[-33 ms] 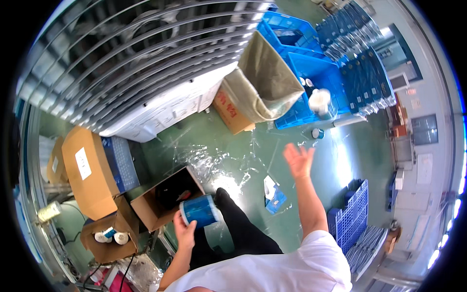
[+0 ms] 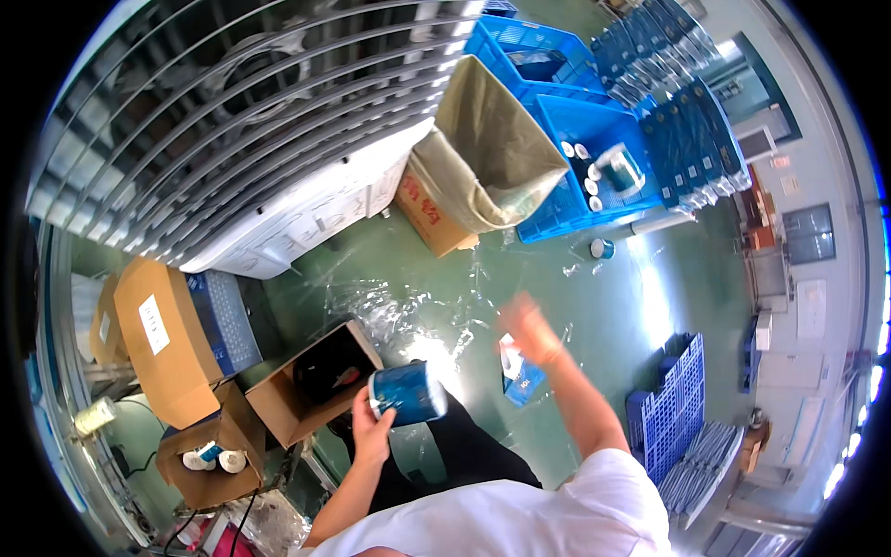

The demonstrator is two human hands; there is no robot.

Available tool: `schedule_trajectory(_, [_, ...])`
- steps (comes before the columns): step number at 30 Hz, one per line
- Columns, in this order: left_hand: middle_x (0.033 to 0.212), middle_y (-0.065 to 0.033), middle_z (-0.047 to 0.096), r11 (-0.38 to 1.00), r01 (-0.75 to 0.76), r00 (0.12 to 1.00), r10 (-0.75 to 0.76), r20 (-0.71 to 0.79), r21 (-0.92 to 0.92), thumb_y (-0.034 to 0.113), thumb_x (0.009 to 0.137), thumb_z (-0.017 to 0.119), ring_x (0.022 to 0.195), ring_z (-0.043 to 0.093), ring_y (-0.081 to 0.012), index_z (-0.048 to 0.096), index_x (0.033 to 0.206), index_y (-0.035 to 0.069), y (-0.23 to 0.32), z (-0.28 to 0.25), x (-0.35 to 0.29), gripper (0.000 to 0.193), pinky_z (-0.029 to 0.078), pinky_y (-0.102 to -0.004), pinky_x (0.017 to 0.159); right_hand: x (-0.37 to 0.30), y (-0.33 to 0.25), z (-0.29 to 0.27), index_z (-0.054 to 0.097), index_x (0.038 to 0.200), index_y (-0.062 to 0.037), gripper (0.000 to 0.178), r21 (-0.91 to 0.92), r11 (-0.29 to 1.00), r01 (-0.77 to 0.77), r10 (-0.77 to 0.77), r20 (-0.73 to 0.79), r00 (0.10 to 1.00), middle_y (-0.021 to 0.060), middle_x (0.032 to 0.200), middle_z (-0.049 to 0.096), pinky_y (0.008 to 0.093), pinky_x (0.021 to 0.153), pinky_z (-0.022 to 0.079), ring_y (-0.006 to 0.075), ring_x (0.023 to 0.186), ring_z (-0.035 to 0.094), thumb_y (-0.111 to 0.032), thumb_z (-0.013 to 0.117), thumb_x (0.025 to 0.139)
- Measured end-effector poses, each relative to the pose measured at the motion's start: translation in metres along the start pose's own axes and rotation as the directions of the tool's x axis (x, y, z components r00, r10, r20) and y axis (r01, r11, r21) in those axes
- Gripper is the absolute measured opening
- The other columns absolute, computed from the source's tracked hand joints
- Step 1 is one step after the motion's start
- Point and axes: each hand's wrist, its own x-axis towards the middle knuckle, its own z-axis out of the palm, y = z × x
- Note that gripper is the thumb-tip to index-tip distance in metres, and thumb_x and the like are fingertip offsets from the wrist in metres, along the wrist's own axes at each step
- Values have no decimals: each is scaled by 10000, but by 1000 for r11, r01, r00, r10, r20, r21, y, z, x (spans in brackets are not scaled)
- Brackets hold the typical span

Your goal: The person packs small blue boxes into a large blue shipping bag, then places the bag into a cardboard box. They repeat this process multiple times, handling the boxes and bags by hand.

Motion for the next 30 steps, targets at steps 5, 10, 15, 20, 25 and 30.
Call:
schedule_trajectory(5, [998,-52,511,955,33,990,-71,118,296,65,760,647,918,508,-148,330,1275,68,-16,113,19,605,425,-291,812,-54,50,39,22,1386,-216,989,-476,879,25,59,161,985,107,1346,307,516,900,379,259,1214,340,-200,727,693])
schedule_trajectory(10, [1105,-72,456,860,-150,969,30,244,488,106,821,582,1033,437,-147,400,1268,81,-19,114,37,483,386,-281,844,-43,-8,-31,391,1190,-160,568,196,948,-251,282,-154,947,76,1145,487,569,811,430,295,1035,494,-249,695,718])
schedule_trajectory(15, [1044,-29,541,969,58,969,3,-249,239,109,837,565,957,495,-115,506,1133,54,-27,-18,23,306,402,-229,755,22,-140,-70,219,1309,-134,689,479,814,327,-203,-294,934,188,1268,350,529,914,368,336,1174,365,-422,559,784])
schedule_trajectory(20, [813,17,480,900,-300,402,420,-814,316,-39,778,502,754,459,-74,509,932,58,16,-222,0,182,394,-202,680,23,-35,-15,325,1255,-148,568,241,961,-138,149,-30,988,169,1199,448,479,839,439,308,1091,464,-515,451,841])
schedule_trajectory(25, [871,-99,550,926,88,-110,376,-920,368,-23,684,581,774,536,-198,500,984,-9,29,-438,-14,311,443,-300,717,-7,148,100,345,1260,-107,467,-257,553,-793,824,22,567,185,1224,428,573,845,418,357,1112,444,-361,450,883])
schedule_trajectory(30, [1030,-195,557,966,180,-213,222,-952,185,149,629,718,929,553,-304,536,992,-21,46,-561,-4,440,450,-362,782,-33,206,213,300,1314,-107,498,-478,417,-773,900,98,424,190,1256,403,585,847,415,349,1141,422,-295,478,888])
